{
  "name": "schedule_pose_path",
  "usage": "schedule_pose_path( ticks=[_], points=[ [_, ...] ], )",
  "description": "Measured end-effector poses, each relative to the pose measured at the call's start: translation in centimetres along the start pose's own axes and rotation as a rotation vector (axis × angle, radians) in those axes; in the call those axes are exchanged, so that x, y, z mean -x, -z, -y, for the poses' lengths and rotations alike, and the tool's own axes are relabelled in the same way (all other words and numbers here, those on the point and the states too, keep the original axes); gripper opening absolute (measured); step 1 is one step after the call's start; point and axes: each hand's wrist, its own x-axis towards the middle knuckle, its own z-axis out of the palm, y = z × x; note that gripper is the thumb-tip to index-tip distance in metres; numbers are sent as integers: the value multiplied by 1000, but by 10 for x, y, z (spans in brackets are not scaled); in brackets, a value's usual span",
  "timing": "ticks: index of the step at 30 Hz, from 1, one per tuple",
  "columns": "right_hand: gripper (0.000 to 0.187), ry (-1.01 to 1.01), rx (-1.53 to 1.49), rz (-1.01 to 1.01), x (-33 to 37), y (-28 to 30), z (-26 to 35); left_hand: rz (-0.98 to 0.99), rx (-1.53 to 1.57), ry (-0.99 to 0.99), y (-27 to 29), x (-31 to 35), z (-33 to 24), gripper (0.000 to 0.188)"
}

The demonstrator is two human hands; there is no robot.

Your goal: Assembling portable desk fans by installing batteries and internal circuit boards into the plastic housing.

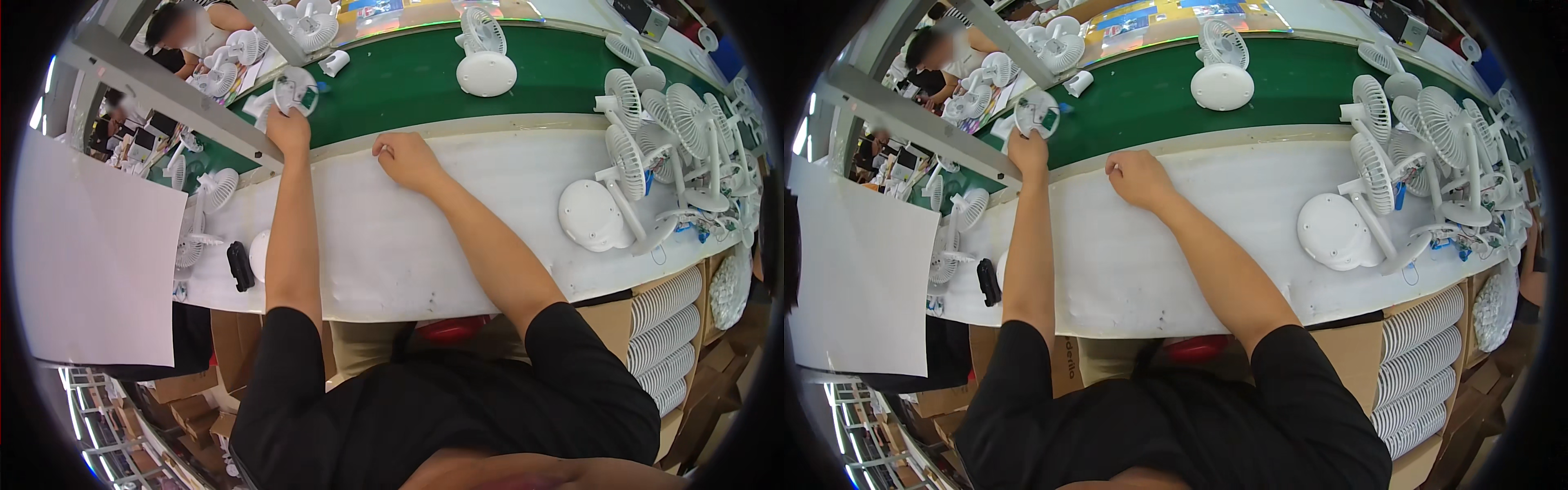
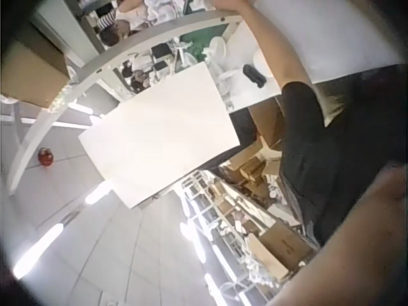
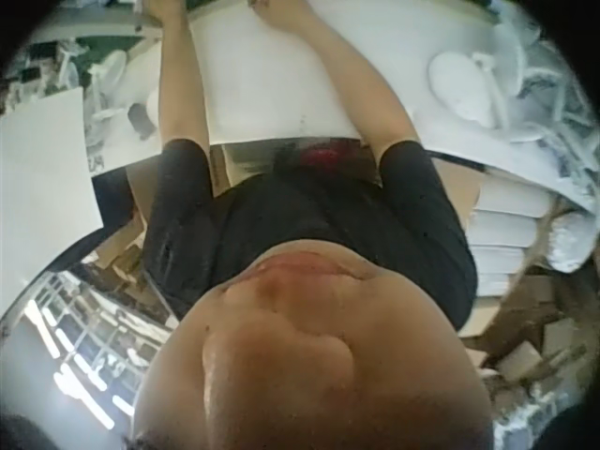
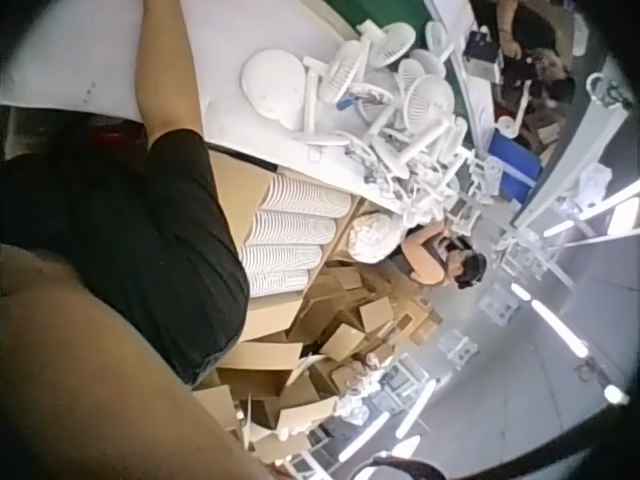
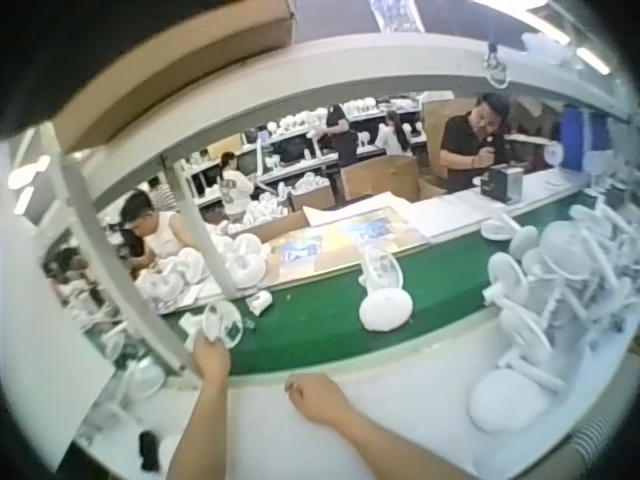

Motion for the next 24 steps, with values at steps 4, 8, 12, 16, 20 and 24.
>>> schedule_pose_path(
  ticks=[4,8,12,16,20,24],
  points=[
    [22,72,-181,-228,-7,16,-18,141,254,21,32,64,-54,32],
    [25,17,-333,-396,-2,55,29,351,690,193,89,120,-96,33],
    [25,-89,-667,42,67,87,116,593,758,157,142,171,-121,25],
    [25,-151,-583,-100,144,78,150,619,917,174,186,218,-146,23],
    [27,-195,-572,-165,201,70,177,603,683,-136,219,256,-162,29],
    [32,-209,-586,-176,234,57,191,531,395,-431,233,282,-162,38]
  ],
)
